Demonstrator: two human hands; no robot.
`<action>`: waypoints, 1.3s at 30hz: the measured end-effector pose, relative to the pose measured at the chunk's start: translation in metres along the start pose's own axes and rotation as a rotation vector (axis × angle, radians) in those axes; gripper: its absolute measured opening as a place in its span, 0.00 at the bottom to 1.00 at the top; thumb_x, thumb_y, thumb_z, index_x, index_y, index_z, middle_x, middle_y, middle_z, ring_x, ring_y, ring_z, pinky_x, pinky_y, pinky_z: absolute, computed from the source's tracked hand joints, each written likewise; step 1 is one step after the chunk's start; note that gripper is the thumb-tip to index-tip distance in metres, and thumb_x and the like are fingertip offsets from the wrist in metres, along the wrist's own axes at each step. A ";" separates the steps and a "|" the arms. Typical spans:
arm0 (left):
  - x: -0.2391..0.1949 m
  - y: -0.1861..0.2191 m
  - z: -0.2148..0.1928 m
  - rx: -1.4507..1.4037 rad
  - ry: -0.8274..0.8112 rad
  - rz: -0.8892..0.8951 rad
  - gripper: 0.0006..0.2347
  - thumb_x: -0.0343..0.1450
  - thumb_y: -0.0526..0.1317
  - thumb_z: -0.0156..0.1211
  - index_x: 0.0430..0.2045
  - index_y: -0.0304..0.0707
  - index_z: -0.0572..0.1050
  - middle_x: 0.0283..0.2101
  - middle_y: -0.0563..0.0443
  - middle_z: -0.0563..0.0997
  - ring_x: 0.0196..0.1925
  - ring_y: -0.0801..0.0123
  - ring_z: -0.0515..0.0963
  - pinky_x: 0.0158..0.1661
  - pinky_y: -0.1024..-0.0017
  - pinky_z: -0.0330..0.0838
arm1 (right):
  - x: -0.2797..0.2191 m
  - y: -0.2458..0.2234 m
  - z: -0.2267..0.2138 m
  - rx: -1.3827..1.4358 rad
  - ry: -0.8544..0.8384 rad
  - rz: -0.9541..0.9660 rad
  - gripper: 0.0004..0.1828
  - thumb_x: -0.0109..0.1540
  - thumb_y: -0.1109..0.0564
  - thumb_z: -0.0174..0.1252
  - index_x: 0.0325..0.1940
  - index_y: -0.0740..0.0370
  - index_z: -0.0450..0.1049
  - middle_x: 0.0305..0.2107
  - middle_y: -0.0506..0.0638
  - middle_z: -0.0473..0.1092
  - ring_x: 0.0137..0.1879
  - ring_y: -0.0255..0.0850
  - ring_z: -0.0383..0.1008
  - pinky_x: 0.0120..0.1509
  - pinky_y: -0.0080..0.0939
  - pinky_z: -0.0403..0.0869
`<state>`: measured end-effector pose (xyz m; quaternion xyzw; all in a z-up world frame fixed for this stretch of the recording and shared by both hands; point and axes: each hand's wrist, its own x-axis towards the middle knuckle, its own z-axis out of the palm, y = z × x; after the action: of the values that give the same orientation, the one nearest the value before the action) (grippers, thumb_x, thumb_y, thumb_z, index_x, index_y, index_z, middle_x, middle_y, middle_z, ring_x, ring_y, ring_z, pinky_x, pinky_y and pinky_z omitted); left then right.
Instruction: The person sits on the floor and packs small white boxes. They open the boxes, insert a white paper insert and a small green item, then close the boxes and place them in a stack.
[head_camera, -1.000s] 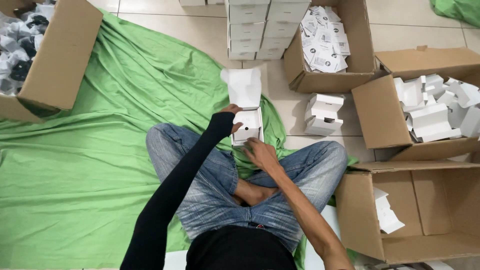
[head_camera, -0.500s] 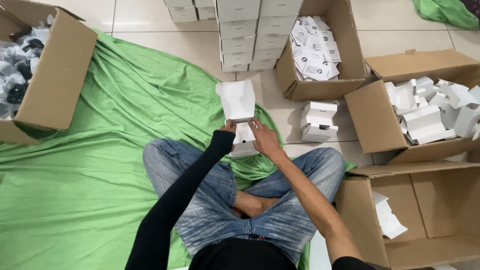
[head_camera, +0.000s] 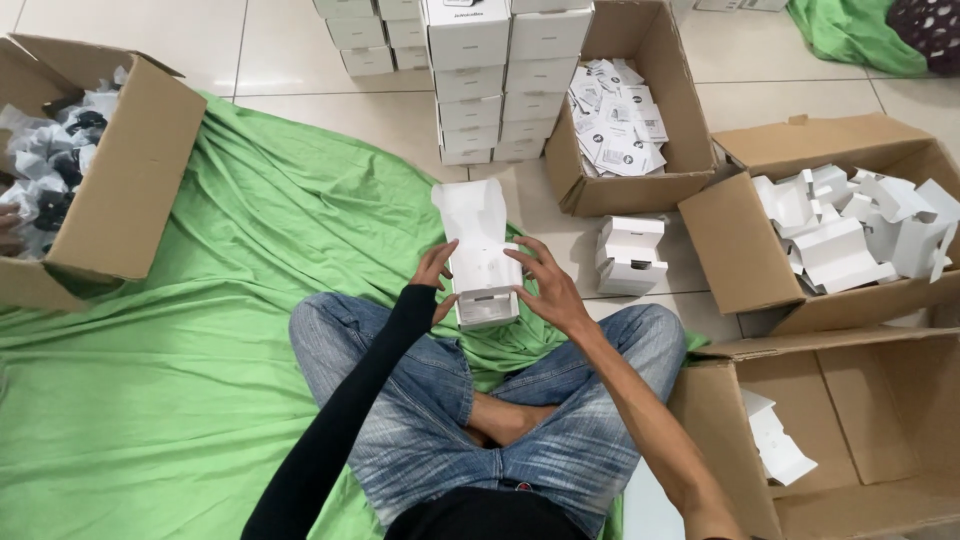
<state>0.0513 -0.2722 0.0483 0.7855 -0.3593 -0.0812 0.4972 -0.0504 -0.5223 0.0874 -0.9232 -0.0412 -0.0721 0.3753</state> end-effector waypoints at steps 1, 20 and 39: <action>0.000 0.002 -0.002 0.002 -0.001 0.005 0.43 0.59 0.25 0.69 0.72 0.45 0.56 0.70 0.42 0.63 0.49 0.60 0.77 0.43 0.68 0.79 | -0.002 -0.001 -0.004 -0.001 0.005 -0.001 0.38 0.55 0.63 0.69 0.68 0.48 0.67 0.69 0.47 0.59 0.53 0.43 0.77 0.55 0.43 0.81; 0.059 0.075 0.059 -0.359 -0.361 0.075 0.35 0.65 0.40 0.74 0.69 0.46 0.64 0.66 0.45 0.72 0.68 0.60 0.73 0.64 0.61 0.72 | -0.119 0.060 -0.113 0.516 0.073 0.150 0.48 0.53 0.62 0.73 0.75 0.55 0.61 0.68 0.48 0.60 0.62 0.41 0.72 0.72 0.47 0.73; 0.147 0.236 0.348 -0.424 -1.008 0.456 0.36 0.62 0.38 0.77 0.66 0.40 0.65 0.58 0.44 0.74 0.48 0.66 0.82 0.47 0.64 0.79 | -0.400 0.046 -0.258 0.119 0.569 0.717 0.49 0.52 0.62 0.75 0.75 0.52 0.63 0.63 0.51 0.68 0.58 0.42 0.76 0.66 0.44 0.76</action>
<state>-0.1249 -0.6769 0.1090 0.4365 -0.6870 -0.4054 0.4161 -0.4657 -0.7442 0.1727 -0.7995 0.3812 -0.1860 0.4254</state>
